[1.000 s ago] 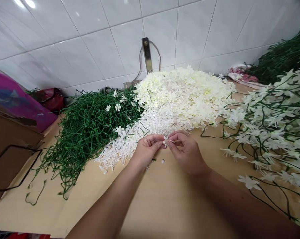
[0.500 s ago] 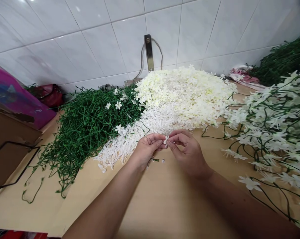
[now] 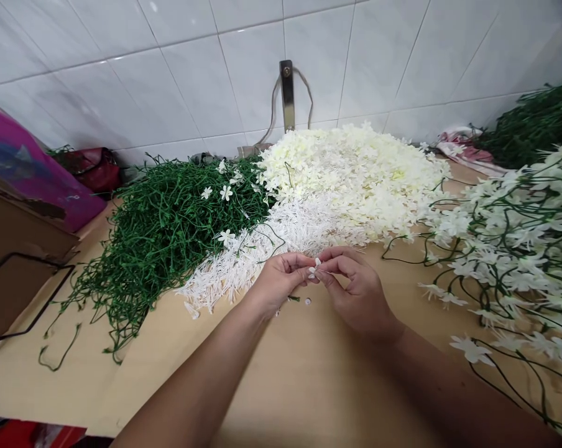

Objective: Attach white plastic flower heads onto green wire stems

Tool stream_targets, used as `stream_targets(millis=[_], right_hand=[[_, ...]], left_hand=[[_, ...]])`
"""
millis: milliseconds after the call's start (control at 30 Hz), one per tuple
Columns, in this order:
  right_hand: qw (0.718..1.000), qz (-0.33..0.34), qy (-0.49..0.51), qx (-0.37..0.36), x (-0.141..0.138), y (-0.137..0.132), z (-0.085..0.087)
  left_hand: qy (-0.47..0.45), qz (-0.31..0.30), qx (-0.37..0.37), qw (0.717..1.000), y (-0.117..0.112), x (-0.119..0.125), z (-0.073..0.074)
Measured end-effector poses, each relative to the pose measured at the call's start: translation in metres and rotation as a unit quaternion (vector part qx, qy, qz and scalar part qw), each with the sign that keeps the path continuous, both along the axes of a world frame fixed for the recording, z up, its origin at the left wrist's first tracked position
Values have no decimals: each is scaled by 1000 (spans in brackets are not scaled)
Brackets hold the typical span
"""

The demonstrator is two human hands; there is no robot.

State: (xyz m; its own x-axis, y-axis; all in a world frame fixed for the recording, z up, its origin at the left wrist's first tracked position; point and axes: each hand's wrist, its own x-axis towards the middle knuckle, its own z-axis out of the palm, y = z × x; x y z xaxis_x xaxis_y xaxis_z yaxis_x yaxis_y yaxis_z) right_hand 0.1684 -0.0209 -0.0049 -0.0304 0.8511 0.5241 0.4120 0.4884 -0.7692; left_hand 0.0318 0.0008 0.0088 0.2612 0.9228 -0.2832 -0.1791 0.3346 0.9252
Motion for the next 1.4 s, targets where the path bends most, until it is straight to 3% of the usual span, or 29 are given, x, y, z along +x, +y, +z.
stream_targets(millis=[100,200,300,800,1000,1167,1267,1333,1400], right_hand=[[995,20,71,-65,0,-2,2],[973,47,160,-157,1,-1,3],[955,84,202,-199,3,0,3],[933,138,234,-238,4,1,9],[942,126,215,-225,1,-2,8],[947,116,212,-211,3,-3,12],[949,111,207,-209,8,-3,18],[948,107,209,-213,11,-3,20],[946,101,214,-220,13,-2,21]], left_hand=[[-2,-3,15,1000,0,0,0],[-2,1,30,1000,-1,0,2],[-7,2,45,999,-2,1,4],[1,-51,64,997,-4,0,3],[1,-73,91,993,-4,0,-1],[60,-70,145,985,-8,-1,6],[192,10,247,950,-3,-10,11],[317,64,339,884,3,-22,13],[426,63,388,815,11,-35,13]])
